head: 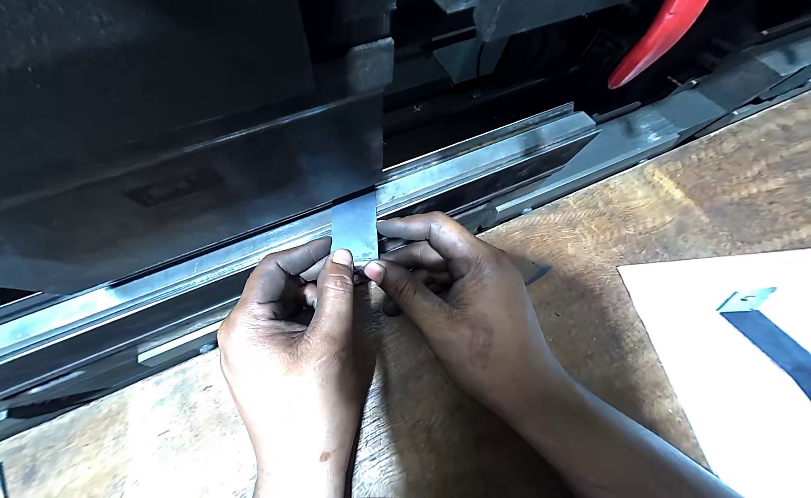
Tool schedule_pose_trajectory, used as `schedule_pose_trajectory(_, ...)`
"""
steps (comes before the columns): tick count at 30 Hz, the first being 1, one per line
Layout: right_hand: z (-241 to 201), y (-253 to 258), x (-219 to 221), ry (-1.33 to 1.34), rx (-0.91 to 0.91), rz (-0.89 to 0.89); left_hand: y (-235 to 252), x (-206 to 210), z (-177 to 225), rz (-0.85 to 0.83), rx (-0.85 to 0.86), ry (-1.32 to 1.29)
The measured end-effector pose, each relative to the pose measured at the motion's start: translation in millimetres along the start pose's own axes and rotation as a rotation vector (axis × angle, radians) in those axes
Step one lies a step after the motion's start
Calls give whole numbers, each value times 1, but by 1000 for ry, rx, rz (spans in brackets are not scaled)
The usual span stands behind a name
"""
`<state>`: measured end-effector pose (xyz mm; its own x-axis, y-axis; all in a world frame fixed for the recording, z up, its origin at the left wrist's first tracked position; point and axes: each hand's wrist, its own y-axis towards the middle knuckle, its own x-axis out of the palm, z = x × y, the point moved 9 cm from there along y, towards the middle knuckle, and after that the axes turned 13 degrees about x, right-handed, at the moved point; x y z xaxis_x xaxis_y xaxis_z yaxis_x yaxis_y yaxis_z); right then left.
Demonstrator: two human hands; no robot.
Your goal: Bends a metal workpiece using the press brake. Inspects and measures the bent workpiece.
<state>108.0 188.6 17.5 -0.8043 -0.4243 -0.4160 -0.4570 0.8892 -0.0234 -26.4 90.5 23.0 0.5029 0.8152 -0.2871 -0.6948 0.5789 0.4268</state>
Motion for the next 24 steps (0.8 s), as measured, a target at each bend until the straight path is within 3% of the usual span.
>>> schedule_pose_trajectory(24, -4, 0, 0, -5, -19, -4, 1, 0, 2, -9, 5, 36)
